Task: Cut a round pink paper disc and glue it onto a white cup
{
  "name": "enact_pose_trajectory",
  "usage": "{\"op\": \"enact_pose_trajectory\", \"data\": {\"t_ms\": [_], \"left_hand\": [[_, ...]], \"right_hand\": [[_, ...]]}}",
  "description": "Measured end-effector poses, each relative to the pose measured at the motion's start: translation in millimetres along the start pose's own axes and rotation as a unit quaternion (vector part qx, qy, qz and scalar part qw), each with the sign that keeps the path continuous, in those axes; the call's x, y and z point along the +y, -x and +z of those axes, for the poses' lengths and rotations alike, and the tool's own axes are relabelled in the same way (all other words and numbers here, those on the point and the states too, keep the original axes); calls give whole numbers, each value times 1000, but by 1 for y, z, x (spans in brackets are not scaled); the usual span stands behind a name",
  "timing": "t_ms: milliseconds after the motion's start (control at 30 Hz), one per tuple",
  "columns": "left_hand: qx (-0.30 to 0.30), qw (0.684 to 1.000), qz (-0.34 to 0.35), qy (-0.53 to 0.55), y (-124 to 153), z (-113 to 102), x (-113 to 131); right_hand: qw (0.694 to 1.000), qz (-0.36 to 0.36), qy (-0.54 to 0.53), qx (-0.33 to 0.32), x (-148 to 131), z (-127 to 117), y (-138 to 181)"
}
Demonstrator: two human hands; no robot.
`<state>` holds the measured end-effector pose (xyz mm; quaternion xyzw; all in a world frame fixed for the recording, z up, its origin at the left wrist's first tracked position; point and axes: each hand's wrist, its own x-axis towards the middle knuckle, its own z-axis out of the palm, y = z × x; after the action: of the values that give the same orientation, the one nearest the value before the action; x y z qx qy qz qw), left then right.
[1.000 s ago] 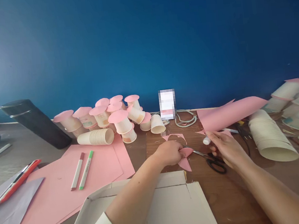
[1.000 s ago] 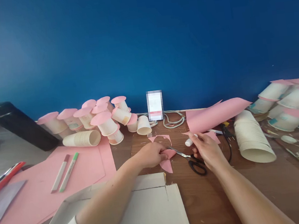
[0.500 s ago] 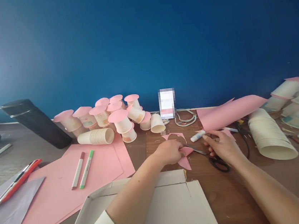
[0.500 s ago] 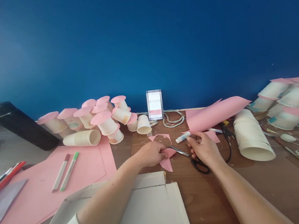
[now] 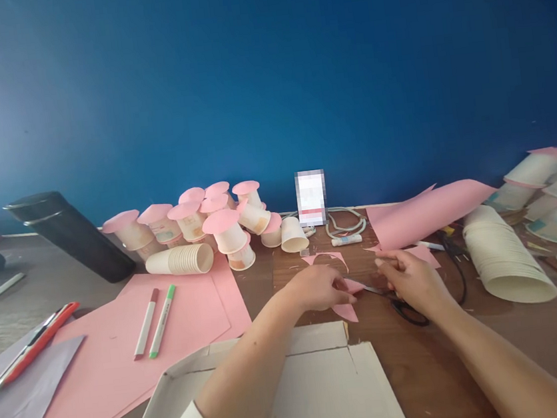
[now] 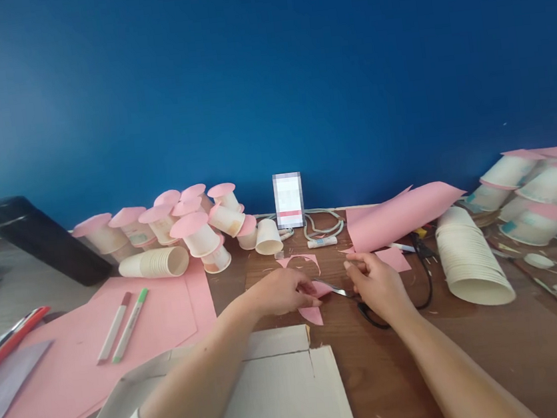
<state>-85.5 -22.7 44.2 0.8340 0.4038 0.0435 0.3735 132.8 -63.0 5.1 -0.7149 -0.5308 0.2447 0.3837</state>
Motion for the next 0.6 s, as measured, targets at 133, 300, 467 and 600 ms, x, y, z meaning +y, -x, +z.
{"op": "enact_pose_trajectory", "data": {"t_ms": [133, 300, 467, 600], "left_hand": [[19, 998, 13, 55, 6, -16, -3], [126, 989, -36, 60, 9, -29, -11], [126, 986, -105, -12, 5, -25, -17], [93, 989, -111, -37, -2, -16, -19]], "right_hand": [[1000, -18, 13, 19, -5, -1, 1], [1000, -7, 1, 16, -6, 0, 2], [998, -10, 16, -65, -11, 1, 9], [981, 44, 63, -178, -19, 5, 20]]}}
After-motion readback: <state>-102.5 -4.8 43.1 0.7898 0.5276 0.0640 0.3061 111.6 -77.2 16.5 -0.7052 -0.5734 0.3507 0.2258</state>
